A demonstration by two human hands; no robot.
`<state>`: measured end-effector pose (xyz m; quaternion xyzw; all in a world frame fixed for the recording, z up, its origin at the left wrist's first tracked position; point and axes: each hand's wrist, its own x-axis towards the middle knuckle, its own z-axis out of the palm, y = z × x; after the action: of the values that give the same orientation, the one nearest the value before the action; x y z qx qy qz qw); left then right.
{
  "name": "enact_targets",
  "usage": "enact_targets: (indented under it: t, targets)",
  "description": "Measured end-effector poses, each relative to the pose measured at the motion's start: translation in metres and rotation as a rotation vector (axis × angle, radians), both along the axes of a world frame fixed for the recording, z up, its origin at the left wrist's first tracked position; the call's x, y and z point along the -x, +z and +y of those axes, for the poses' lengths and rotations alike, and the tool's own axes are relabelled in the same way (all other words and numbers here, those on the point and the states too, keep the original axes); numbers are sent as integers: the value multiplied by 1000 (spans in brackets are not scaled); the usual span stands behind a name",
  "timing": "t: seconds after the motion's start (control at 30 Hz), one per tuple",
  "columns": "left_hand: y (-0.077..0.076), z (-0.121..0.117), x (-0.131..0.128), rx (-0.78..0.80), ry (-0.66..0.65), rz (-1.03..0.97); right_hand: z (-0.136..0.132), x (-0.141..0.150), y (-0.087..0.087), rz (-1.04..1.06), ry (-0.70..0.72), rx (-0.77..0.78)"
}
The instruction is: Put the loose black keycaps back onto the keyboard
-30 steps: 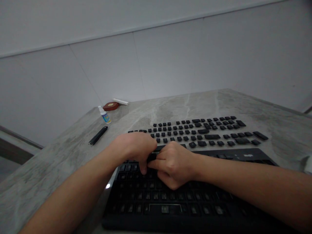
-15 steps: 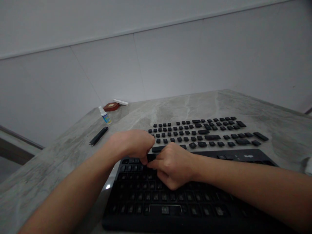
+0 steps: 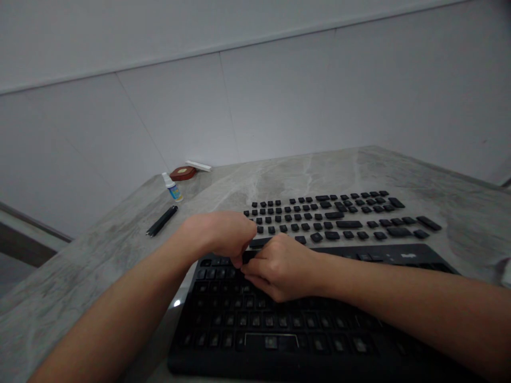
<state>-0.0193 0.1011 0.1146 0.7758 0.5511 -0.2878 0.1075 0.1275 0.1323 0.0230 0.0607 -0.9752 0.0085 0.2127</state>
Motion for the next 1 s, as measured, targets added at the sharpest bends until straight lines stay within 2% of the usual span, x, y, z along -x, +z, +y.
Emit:
enact_targets:
  t: [0.5, 1.0]
  targets:
    - [8, -7, -7, -9, -133, -58, 4, 4, -6, 56, 68, -240]
    - [8, -6, -7, 13, -146, -78, 4, 3, -7, 90, 90, -237]
